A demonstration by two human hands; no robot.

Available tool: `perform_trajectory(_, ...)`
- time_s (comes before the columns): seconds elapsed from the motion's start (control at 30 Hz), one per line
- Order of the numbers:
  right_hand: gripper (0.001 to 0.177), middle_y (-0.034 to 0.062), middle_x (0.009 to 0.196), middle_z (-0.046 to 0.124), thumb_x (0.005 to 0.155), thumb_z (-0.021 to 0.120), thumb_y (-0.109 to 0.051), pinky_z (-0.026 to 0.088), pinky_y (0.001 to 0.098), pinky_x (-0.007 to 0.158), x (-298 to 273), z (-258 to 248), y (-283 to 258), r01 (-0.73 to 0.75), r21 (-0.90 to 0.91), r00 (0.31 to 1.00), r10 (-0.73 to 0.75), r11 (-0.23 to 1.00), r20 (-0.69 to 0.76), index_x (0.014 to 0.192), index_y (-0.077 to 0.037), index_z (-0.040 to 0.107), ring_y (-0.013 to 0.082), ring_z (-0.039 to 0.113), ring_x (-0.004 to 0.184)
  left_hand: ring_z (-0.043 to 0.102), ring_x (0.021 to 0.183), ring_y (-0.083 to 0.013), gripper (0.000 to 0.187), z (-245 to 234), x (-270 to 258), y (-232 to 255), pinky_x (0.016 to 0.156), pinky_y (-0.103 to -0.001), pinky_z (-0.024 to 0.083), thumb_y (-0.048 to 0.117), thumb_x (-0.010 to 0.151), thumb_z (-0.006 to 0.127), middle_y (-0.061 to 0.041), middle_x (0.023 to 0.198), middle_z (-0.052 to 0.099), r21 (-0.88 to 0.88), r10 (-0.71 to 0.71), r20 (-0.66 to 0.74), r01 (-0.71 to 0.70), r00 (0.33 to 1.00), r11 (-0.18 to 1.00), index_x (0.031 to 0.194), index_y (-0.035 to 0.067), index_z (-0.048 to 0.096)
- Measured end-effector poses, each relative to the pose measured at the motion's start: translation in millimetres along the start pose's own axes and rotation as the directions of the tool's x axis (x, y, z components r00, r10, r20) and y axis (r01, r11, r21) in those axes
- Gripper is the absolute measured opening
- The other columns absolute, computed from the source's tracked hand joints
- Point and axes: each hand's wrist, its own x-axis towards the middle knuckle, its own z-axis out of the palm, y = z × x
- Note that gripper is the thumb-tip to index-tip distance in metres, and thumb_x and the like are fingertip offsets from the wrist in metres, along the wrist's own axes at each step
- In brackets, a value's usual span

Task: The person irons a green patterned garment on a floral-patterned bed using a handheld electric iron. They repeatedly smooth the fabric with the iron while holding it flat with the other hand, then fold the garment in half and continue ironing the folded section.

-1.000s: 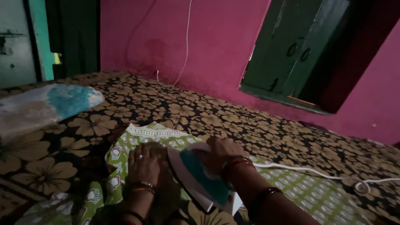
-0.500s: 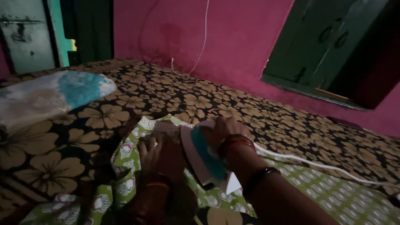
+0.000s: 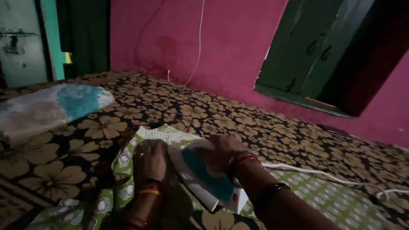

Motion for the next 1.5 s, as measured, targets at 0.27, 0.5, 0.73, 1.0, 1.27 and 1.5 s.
perform_trajectory(0.27, 0.055, 0.0098, 0.114, 0.075, 0.082, 0.065, -0.066, 0.058, 0.046, 0.093, -30.8, -11.5, -21.1, -0.102, -0.042, 0.994, 0.103, 0.994, 0.02, 0.123, -0.03, 0.071, 0.0305, 0.074, 0.108, 0.056, 0.123, -0.0448, 0.067, -48.5, -1.7, 16.9, 0.1, -0.053, 0.048, -0.007, 0.075, 0.063, -0.021, 0.136, 0.059, 0.018, -0.265, 0.103, 0.265, 0.959, 0.964, 0.138, 0.017, 0.055)
perform_trajectory(0.5, 0.054, 0.0081, 0.114, 0.076, 0.078, 0.066, -0.066, 0.056, 0.0453, 0.092, 2.2, -2.6, -23.0, 0.049, 0.002, 0.998, -0.049, 0.999, -0.05, 0.119, -0.033, 0.075, 0.0302, 0.072, 0.106, 0.055, 0.126, -0.0402, 0.059, -81.7, 6.1, 34.3, 0.103, -0.049, 0.047, -0.001, 0.08, 0.072, -0.017, 0.135, 0.061, -0.029, -0.275, 0.083, 0.278, 0.958, 0.96, 0.135, 0.016, 0.058)
perform_trajectory(0.73, 0.062, 0.0138, 0.115, 0.076, 0.08, 0.064, -0.068, 0.056, 0.0471, 0.093, 45.0, 10.1, -43.6, 0.059, 0.018, 0.997, -0.058, 0.998, -0.056, 0.123, -0.024, 0.073, 0.0345, 0.074, 0.106, 0.054, 0.128, -0.0406, 0.07, -78.7, 12.0, 27.9, 0.109, -0.049, 0.042, -0.008, 0.072, 0.07, -0.019, 0.136, 0.061, -0.086, -0.169, -0.066, 0.164, 0.983, 0.983, 0.139, 0.01, 0.057)
perform_trajectory(1.0, 0.062, 0.015, 0.116, 0.074, 0.078, 0.067, -0.065, 0.055, 0.0465, 0.095, 48.7, 14.0, -39.6, 0.16, 0.014, 0.98, -0.158, 0.987, -0.117, 0.126, -0.026, 0.071, 0.036, 0.071, 0.108, 0.052, 0.128, -0.04, 0.074, -38.2, 10.6, 3.2, 0.106, -0.047, 0.042, -0.011, 0.077, 0.069, -0.023, 0.139, 0.057, -0.36, -0.192, -0.087, 0.149, 0.978, 0.921, 0.146, 0.008, 0.048)
perform_trajectory(1.27, 0.057, 0.0107, 0.113, 0.074, 0.081, 0.064, -0.067, 0.056, 0.0473, 0.091, 6.8, -0.3, -32.9, 0.184, -0.029, 0.983, -0.184, 0.982, 0.016, 0.12, -0.026, 0.073, 0.0319, 0.072, 0.106, 0.062, 0.123, -0.0355, 0.074, -77.8, 10.3, 21.3, 0.099, -0.042, 0.05, -0.021, 0.079, 0.059, -0.015, 0.132, 0.064, -0.391, -0.381, -0.16, 0.296, 0.911, 0.872, 0.145, 0.012, 0.051)
perform_trajectory(1.5, 0.056, 0.011, 0.111, 0.077, 0.082, 0.062, -0.065, 0.057, 0.0452, 0.091, 13.5, 3.8, -39.6, 0.228, -0.007, 0.974, -0.228, 0.974, 0.003, 0.12, -0.026, 0.073, 0.0312, 0.075, 0.102, 0.059, 0.112, -0.0459, 0.077, -115.0, 22.4, 8.8, 0.095, -0.052, 0.049, -0.008, 0.069, 0.068, -0.027, 0.126, 0.063, -0.062, -0.324, -0.313, 0.321, 0.893, 0.945, 0.144, -0.001, 0.052)
